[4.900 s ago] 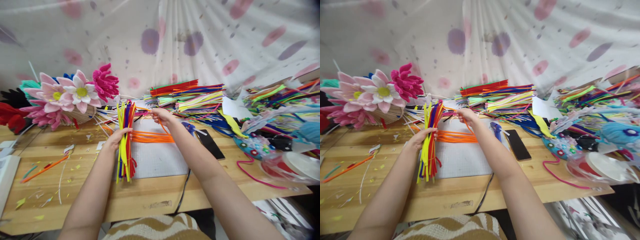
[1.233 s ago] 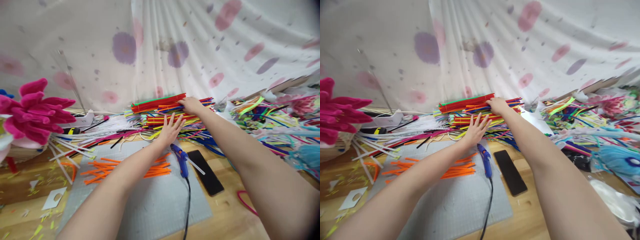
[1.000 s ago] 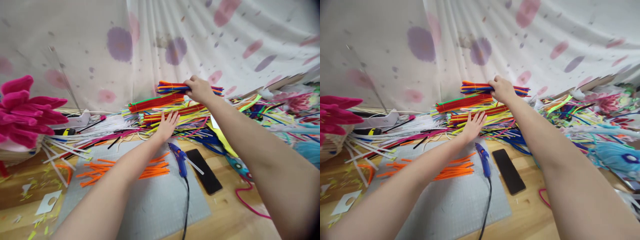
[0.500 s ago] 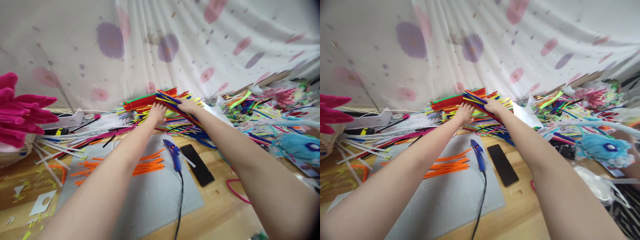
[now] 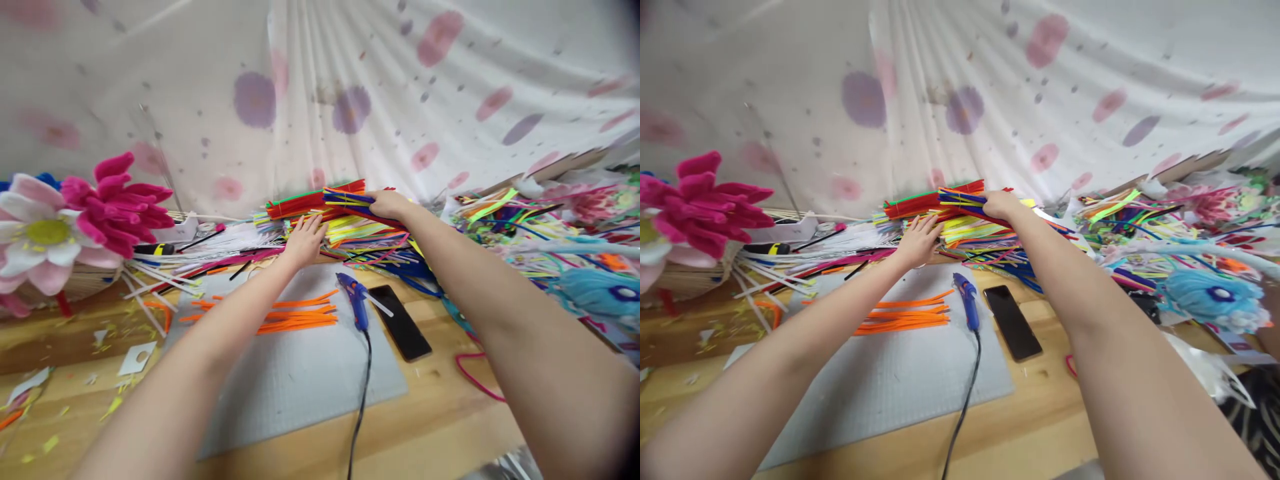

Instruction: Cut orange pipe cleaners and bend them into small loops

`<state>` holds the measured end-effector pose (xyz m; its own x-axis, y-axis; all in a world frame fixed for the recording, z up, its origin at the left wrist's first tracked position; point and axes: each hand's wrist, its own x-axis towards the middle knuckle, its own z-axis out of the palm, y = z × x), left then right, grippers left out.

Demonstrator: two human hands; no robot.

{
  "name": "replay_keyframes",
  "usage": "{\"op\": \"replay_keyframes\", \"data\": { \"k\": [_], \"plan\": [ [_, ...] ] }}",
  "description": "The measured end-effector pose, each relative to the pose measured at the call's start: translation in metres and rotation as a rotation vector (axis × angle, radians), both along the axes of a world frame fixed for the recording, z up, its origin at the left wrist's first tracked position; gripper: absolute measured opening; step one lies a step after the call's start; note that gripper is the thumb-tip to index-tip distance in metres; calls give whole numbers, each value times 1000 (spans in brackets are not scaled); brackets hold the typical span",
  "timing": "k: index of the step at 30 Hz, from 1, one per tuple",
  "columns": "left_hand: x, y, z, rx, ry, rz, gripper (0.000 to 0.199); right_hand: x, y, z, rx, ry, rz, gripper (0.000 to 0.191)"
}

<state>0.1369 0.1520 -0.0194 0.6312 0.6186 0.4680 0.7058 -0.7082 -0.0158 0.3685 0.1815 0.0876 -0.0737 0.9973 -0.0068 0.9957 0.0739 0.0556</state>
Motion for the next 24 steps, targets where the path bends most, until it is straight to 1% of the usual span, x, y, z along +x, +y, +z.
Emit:
{"op": "replay_keyframes", "data": {
  "k": [4,6,7,9,10,13,15,17,19,20,21,22,24],
  "plan": [
    [-3,-13,6,-67,-14,14,57,-18,-21,16,-31,-63,-24,52],
    [-5,-22,11,-100,-90,24,53,-29,-32,25,-30,-59,-17,50],
    [-6,-27,13,-130,-163,42,49,-35,-37,30,-24,-49,-2,48],
    [-10,-36,18,-239,-381,96,40,-47,-44,42,-3,-14,52,45],
    [-12,-41,21,-327,-522,125,36,-55,-46,48,6,8,85,44],
    [-19,-55,32,-676,-1012,181,30,-83,-49,65,9,111,206,40],
    [-25,-66,41,-928,-1317,158,26,-109,-53,72,-34,209,239,35],
    [-33,-78,49,-1164,-1526,66,24,-138,-62,72,-107,311,204,27],
    [-42,-91,55,-1339,-1621,-56,26,-165,-76,65,-208,412,136,19],
    [-48,-97,56,-1396,-1643,-95,27,-177,-83,60,-246,467,105,15],
    [-54,-103,56,-1433,-1659,-109,27,-187,-90,52,-258,527,87,13],
    [-61,-109,55,-1453,-1674,-90,27,-195,-95,44,-283,581,75,12],
    [-76,-121,49,-1459,-1676,-7,27,-205,-104,23,-315,691,39,14]
  ]
}}
